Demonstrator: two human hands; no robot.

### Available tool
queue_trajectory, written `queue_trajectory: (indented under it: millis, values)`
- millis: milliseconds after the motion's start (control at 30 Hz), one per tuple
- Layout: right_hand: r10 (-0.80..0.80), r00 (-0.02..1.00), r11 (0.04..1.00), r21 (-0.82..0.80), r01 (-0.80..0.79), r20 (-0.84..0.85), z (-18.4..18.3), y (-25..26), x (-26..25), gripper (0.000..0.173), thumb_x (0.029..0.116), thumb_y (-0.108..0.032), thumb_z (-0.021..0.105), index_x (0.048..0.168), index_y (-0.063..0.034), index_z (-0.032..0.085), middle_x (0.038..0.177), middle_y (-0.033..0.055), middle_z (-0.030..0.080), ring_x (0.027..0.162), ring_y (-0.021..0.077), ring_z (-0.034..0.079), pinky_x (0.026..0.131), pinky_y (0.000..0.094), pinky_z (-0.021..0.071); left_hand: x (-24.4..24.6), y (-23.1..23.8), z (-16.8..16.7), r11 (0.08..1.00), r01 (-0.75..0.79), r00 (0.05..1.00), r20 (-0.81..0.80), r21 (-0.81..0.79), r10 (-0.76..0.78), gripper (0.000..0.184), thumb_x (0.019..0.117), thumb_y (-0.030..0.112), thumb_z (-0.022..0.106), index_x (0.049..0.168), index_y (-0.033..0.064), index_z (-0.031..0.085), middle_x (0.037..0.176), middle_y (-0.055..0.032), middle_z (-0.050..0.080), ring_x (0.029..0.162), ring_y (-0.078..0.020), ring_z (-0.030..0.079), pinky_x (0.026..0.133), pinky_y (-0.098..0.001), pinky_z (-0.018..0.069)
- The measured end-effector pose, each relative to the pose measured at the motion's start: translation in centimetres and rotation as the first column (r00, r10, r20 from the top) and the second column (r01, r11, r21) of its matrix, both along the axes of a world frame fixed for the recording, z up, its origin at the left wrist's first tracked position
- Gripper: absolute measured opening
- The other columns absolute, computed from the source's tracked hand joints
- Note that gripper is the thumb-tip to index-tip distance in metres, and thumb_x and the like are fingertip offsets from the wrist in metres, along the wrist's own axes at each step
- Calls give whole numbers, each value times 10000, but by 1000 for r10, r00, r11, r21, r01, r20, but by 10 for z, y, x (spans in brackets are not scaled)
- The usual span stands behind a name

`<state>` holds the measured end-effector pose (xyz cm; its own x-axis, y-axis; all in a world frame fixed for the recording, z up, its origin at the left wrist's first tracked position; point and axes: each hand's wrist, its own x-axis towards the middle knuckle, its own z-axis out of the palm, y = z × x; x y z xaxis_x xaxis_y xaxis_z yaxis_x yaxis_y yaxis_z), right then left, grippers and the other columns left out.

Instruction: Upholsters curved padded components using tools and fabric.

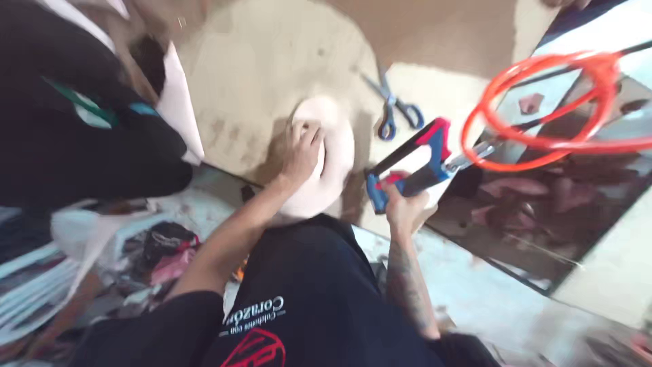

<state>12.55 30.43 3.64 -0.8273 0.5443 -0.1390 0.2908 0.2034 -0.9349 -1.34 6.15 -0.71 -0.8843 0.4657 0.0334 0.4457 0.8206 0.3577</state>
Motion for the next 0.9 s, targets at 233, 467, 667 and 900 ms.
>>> queue_trajectory:
  millis: [233, 467, 667, 900]
  values:
    - [97, 993, 994, -39, -100, -73, -18, 28, -2, 304, 822, -183, 807, 1092, -70, 726, 972, 21, 771, 889, 140, 746, 801, 395, 645, -33, 30, 14, 985, -141, 972, 177, -97, 157, 286, 1023, 281, 557, 1169, 75, 689, 1473, -182, 496, 1371, -416, 443, 1122, -573, 415]
    - [180, 977, 975, -112, -192, -113, -26, 44, 5, 313, 832, -160, 795, 1126, -81, 722, 1015, 19, 767, 909, 130, 742, 811, 387, 645, -47, -11, 26, 791, -429, 881, 396, 437, 259, 208, 1008, 157, 592, 1091, -8, 687, 1215, -158, 650, 1070, -193, 659, 910, -354, 580]
    - [203, 977, 971, -119, -209, -59, -24, 52, 2, 318, 817, -151, 802, 1126, -112, 734, 997, -4, 770, 882, 102, 740, 785, 354, 643, -36, 29, 29, 974, -207, 960, 174, -90, 220, 274, 969, 324, 685, 1119, 103, 742, 1364, -98, 599, 1296, -273, 548, 1115, -434, 464]
    - [266, 961, 958, -90, -272, -74, -23, 57, -1, 320, 818, -181, 806, 1121, -111, 730, 1000, 1, 764, 873, 95, 735, 773, 347, 640, -43, 39, 7, 967, -203, 972, 84, -157, 218, 197, 888, 111, 678, 1079, 77, 710, 1416, -111, 547, 1331, -300, 504, 1099, -439, 473]
